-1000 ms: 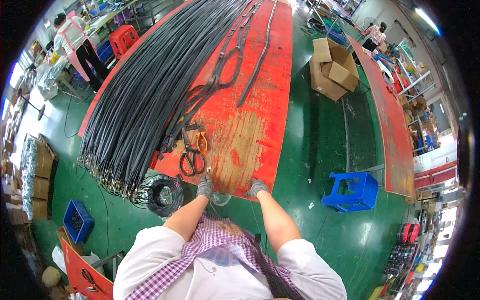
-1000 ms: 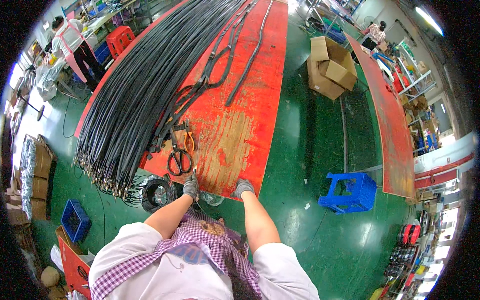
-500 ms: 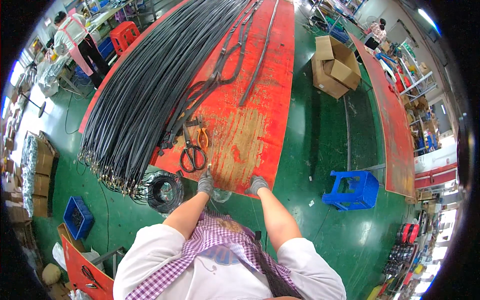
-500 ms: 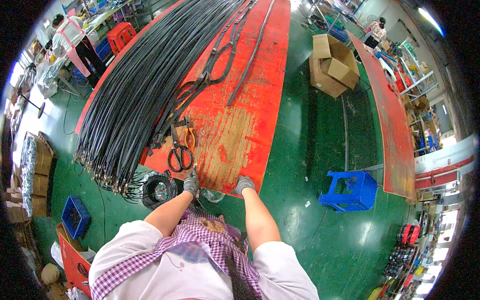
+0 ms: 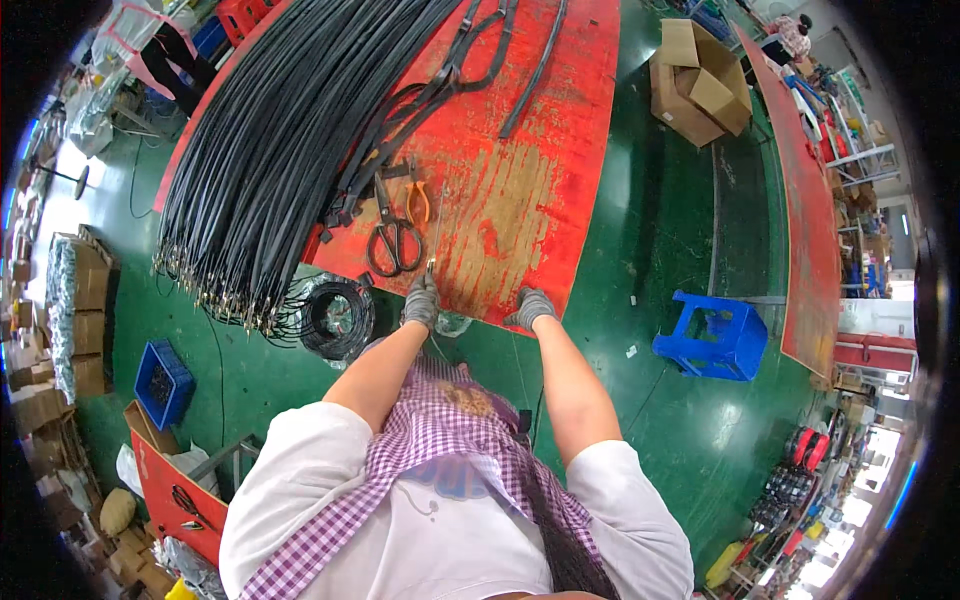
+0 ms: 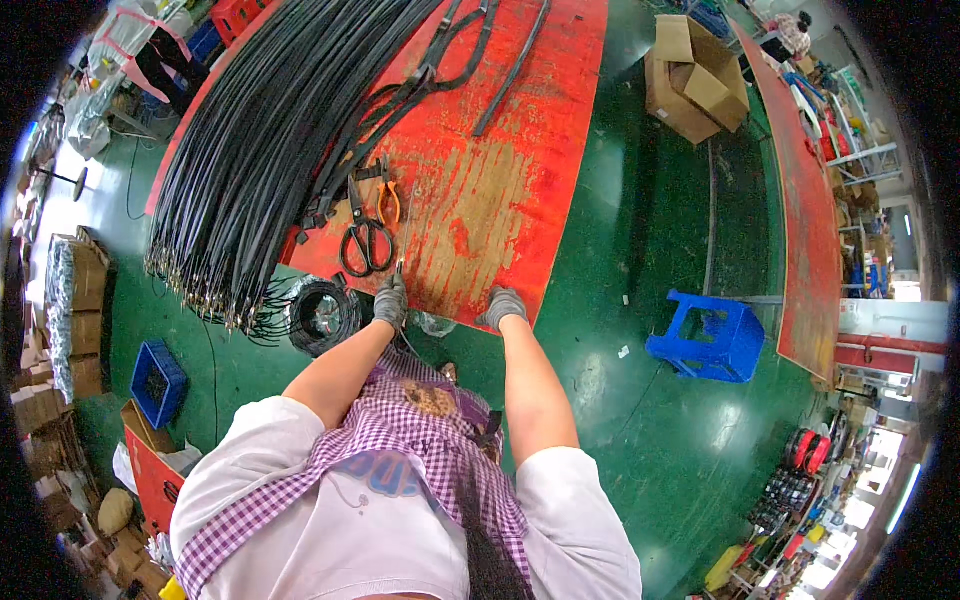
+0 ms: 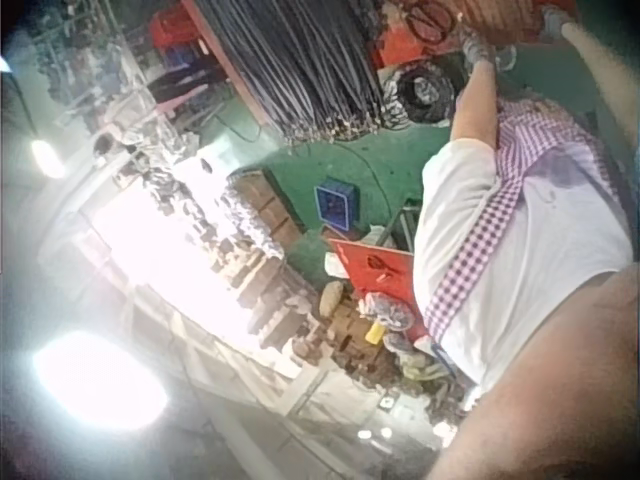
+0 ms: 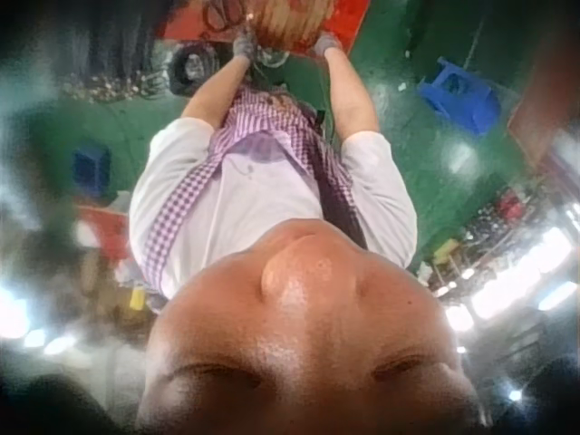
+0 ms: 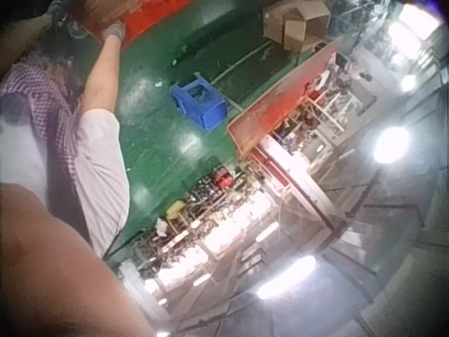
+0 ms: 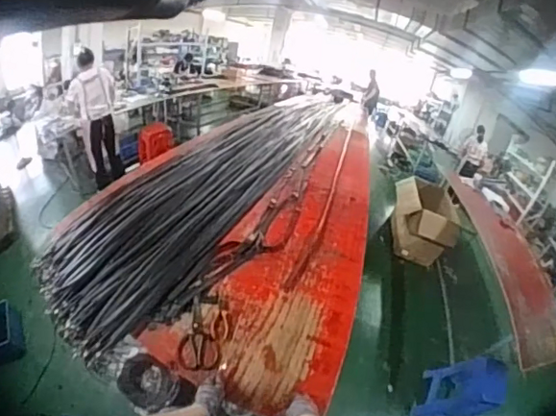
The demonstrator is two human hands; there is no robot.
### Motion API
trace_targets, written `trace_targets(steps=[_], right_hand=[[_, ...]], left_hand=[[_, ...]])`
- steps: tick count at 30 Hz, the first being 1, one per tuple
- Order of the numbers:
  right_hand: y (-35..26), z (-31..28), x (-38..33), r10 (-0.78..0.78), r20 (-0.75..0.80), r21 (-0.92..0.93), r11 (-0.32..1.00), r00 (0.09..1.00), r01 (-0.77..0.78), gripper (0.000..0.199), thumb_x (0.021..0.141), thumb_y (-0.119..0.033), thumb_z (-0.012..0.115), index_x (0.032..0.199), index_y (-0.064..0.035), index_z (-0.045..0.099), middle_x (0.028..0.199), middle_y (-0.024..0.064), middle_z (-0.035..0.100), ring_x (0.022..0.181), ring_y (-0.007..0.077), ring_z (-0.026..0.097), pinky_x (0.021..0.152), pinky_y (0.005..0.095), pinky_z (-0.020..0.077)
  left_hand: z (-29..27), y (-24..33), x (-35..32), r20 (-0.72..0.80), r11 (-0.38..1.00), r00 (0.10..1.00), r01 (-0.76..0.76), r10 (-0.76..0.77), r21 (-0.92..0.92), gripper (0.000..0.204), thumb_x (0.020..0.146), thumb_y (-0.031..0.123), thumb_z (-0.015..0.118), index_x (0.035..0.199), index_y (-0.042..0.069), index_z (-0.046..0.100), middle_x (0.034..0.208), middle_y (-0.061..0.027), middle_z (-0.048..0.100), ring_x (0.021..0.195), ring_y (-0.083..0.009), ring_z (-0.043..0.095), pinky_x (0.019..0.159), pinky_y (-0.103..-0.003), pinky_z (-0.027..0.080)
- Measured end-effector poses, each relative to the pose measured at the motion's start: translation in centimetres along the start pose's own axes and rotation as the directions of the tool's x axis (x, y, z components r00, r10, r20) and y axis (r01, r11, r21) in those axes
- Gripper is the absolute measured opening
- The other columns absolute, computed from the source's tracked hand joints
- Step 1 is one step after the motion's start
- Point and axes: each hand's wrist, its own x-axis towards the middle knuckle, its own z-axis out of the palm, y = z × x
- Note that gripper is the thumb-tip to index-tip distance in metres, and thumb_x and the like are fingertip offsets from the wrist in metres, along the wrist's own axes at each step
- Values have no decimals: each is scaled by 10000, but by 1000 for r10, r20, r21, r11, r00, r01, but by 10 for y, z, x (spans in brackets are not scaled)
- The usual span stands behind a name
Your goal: The person strips the outer insulation from black cables using pliers and a knife, then cuts the cables to length. They repeat this process for multiple cables on a red workbench in a workshop.
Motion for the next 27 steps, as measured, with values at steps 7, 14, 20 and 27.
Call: trace_targets(steps=[7,14,20,27], right_hand=[[5,6,10,-1,16,5,1000,1000,1,722,453,-392,754,1021,-41,480,1062,166,471,985,296,462,824,363,395],[1,2,2,15,-22,19,1000,1000,-15,686,462,-381,751,995,-29,503,1029,173,490,965,301,473,811,358,398],[6,7,7,10,37,25,1000,999,-11,749,469,-360,749,1074,-46,439,1127,178,424,1036,309,424,860,369,374],[3,3,2,21,37,27,999,999,-22,740,468,-354,751,1070,-55,443,1132,174,422,1029,304,432,851,369,380]], left_hand=[[1,-2,4,21,1000,1000,2,-2,25,409,829,356,308,990,34,501,921,-216,526,873,-354,492,739,-378,384],[-2,2,2,37,1000,999,7,-7,1,422,820,371,327,1013,32,488,943,-211,522,878,-355,489,735,-373,388],[-4,6,-2,23,999,1000,-4,3,40,407,821,363,332,1005,37,491,935,-205,526,864,-352,496,723,-380,393],[1,-5,5,31,999,999,-31,30,32,384,825,340,338,997,35,496,925,-199,530,850,-348,498,716,-374,393]])
